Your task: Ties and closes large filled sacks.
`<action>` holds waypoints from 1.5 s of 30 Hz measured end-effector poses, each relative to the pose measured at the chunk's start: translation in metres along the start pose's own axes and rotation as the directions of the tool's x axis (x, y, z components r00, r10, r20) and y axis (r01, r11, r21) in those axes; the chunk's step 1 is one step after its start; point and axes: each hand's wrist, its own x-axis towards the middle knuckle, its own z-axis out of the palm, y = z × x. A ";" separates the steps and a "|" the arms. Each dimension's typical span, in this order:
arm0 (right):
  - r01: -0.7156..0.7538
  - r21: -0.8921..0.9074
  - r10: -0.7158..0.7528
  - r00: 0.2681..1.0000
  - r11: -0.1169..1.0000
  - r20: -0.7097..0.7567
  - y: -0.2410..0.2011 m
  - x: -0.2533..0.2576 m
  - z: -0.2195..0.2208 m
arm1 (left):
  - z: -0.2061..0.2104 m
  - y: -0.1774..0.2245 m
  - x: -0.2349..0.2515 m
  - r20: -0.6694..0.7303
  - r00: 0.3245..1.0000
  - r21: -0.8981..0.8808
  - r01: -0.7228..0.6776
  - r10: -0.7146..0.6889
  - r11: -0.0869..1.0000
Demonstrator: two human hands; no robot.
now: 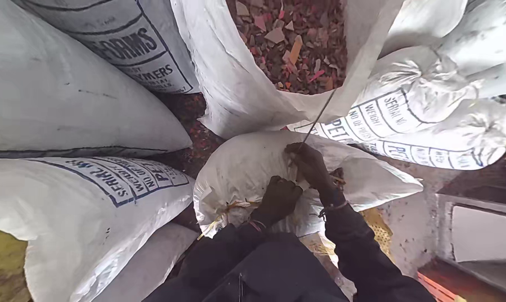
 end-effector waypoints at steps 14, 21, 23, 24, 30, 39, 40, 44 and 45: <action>0.450 0.703 -0.225 0.891 0.550 -0.394 -0.141 -0.123 -0.068 | -0.007 0.010 -0.006 0.016 0.995 -0.027 0.098 -0.098 0.995; 0.205 0.876 0.195 0.929 0.436 -0.314 -0.065 -0.330 -0.020 | 0.015 0.047 -0.029 -0.044 0.930 0.059 0.368 -0.366 0.928; 0.197 0.900 0.226 0.926 0.389 -0.301 -0.034 -0.361 -0.012 | 0.023 0.062 -0.020 -0.014 0.874 0.233 0.474 -0.485 0.849; 0.192 0.909 0.219 0.933 0.371 -0.286 -0.022 -0.373 -0.009 | 0.025 0.067 -0.015 -0.002 0.847 0.288 0.510 -0.532 0.811; 0.223 0.718 0.054 0.938 0.659 -0.341 0.044 -0.391 -0.005 | 0.027 0.061 0.004 -0.019 0.836 0.419 0.506 -0.549 0.754; 0.087 0.651 0.152 0.941 0.754 -0.303 0.081 -0.388 0.005 | -0.043 0.050 0.027 0.580 0.723 0.303 0.236 -0.375 0.923; 0.079 0.679 0.200 0.925 0.730 -0.322 0.082 -0.387 0.011 | -0.046 0.048 0.029 0.567 0.748 0.288 0.214 -0.346 0.934; 0.050 0.701 0.285 0.891 0.711 -0.353 0.073 -0.381 0.036 | -0.021 0.061 0.031 0.490 0.813 0.337 0.158 -0.316 0.928; 0.029 0.700 0.306 0.886 0.714 -0.348 0.072 -0.380 0.040 | -0.012 0.065 0.031 0.491 0.803 0.387 0.147 -0.338 0.910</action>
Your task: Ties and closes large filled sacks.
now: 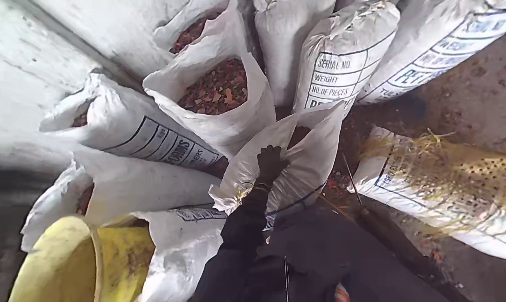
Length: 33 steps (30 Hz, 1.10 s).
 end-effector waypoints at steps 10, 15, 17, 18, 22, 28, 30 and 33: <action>-0.251 -0.119 0.235 0.963 0.961 -0.133 0.000 0.019 0.027 | 0.006 0.006 0.020 0.071 0.995 -0.142 -0.065 0.076 0.988; -0.330 -0.260 0.309 0.944 0.908 -0.118 -0.001 0.032 0.025 | 0.005 -0.013 0.017 -0.009 0.994 -0.381 -0.106 0.111 0.919; -0.317 -0.275 0.300 0.948 0.908 -0.101 0.006 0.038 0.017 | 0.007 -0.004 0.022 0.001 0.994 -0.260 -0.105 0.109 0.960; -0.310 -0.273 0.296 0.951 0.911 -0.092 0.010 0.042 0.013 | 0.005 0.003 0.026 0.041 0.995 -0.144 -0.083 0.090 0.986; -0.318 -0.283 0.318 0.947 0.905 -0.045 0.006 0.063 -0.006 | -0.010 0.019 0.035 0.139 0.988 0.106 -0.081 0.066 0.991; -0.322 -0.176 0.331 0.944 0.930 0.020 0.011 0.079 -0.029 | -0.025 0.040 0.036 0.270 0.960 0.233 0.013 -0.077 0.972; -0.269 -0.180 0.282 0.958 0.946 0.050 0.023 0.082 -0.036 | -0.024 0.036 0.037 0.302 0.950 0.188 0.024 -0.081 0.982; -0.270 -0.104 0.277 0.959 0.957 0.056 0.039 0.083 -0.037 | -0.028 0.018 0.041 0.341 0.940 0.022 -0.033 0.024 0.999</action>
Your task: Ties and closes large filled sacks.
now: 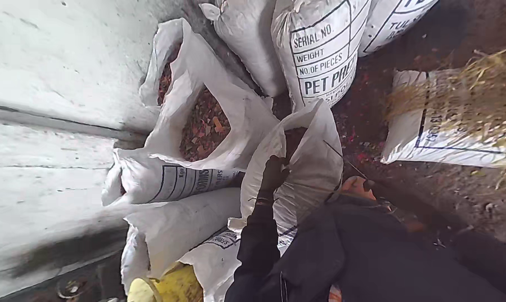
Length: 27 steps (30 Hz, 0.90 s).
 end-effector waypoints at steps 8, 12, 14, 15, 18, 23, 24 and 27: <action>0.034 -0.128 -0.026 0.998 0.991 0.060 0.007 -0.010 0.010 | 0.001 0.001 -0.005 0.053 0.999 0.282 -0.003 -0.013 0.960; 0.082 -0.273 -0.066 0.996 0.958 0.067 0.005 -0.019 0.022 | 0.002 -0.006 -0.005 -0.025 0.999 0.122 0.030 -0.027 0.992; 0.121 -0.344 -0.092 0.991 0.931 0.100 0.003 -0.018 0.031 | 0.006 -0.011 -0.006 -0.119 0.992 -0.003 0.048 -0.048 0.999; 0.132 -0.365 -0.100 0.989 0.922 0.106 0.001 -0.018 0.036 | 0.010 -0.014 -0.006 -0.172 0.983 -0.056 0.048 -0.057 0.997; 0.114 -0.376 -0.087 0.992 0.920 0.089 -0.010 -0.019 0.049 | 0.029 -0.017 -0.009 -0.321 0.945 -0.164 0.003 -0.056 0.987; 0.086 -0.455 -0.098 0.995 0.886 -0.004 -0.022 -0.003 0.070 | 0.050 -0.023 -0.009 -0.475 0.880 -0.176 -0.100 0.004 0.979; 0.069 -0.480 -0.080 0.997 0.874 -0.002 -0.029 -0.002 0.073 | 0.054 -0.026 -0.008 -0.497 0.868 -0.176 -0.118 0.016 0.977; -0.040 -0.508 0.035 0.999 0.861 -0.018 -0.048 -0.003 0.076 | 0.053 -0.025 -0.007 -0.481 0.876 -0.190 -0.119 0.013 0.975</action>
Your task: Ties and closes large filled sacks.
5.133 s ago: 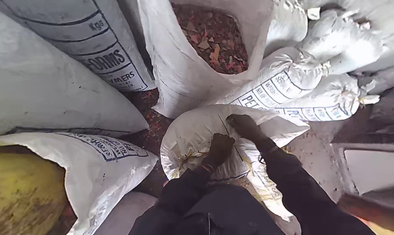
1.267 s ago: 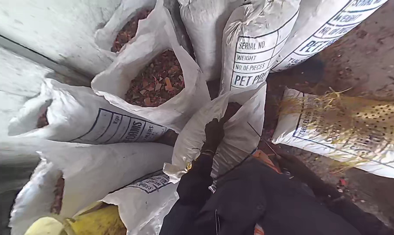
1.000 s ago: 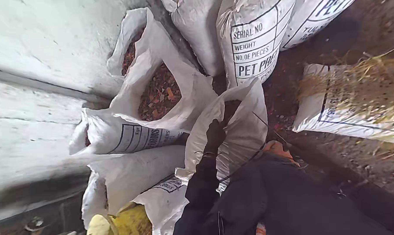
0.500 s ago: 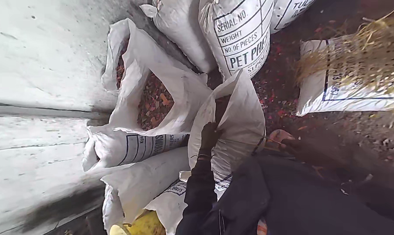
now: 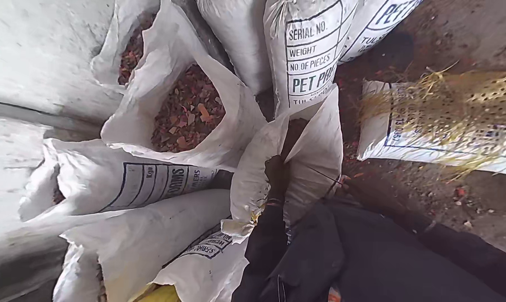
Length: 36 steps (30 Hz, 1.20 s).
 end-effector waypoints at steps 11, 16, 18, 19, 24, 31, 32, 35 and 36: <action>-0.025 0.085 0.036 0.991 0.996 -0.128 -0.009 0.011 0.030 | -0.013 0.003 0.006 0.108 0.994 0.006 0.022 -0.023 1.000; -0.021 0.047 0.024 0.998 0.999 -0.063 -0.064 0.040 0.018 | -0.004 -0.001 -0.004 0.026 0.998 -0.015 -0.061 0.061 0.998; -0.023 0.048 0.025 0.999 0.999 -0.036 -0.069 0.052 0.016 | -0.009 0.001 -0.004 0.049 0.998 -0.009 -0.042 0.043 0.999; -0.007 0.045 0.009 0.999 0.999 -0.037 -0.063 0.054 0.017 | -0.010 0.001 -0.004 0.056 0.998 -0.018 -0.039 0.040 0.999; 0.094 -0.004 -0.094 0.994 0.996 -0.055 -0.038 0.059 0.006 | -0.011 -0.001 -0.004 0.051 0.995 -0.058 -0.087 0.090 0.995; 0.227 -0.126 -0.232 0.973 0.966 -0.021 -0.039 0.074 -0.008 | -0.001 -0.013 0.000 -0.198 0.955 -0.142 -0.253 0.222 0.957; 0.230 -0.188 -0.241 0.970 0.955 -0.033 -0.046 0.077 -0.008 | 0.002 -0.015 0.000 -0.210 0.951 -0.136 -0.257 0.225 0.957; 0.131 -0.410 -0.120 0.991 0.903 0.052 -0.094 0.095 -0.013 | 0.002 -0.016 0.006 -0.201 0.957 -0.091 -0.232 0.210 0.968; 0.094 -0.472 -0.070 0.995 0.877 0.068 -0.109 0.103 -0.011 | -0.001 -0.015 0.007 -0.170 0.967 -0.087 -0.205 0.188 0.975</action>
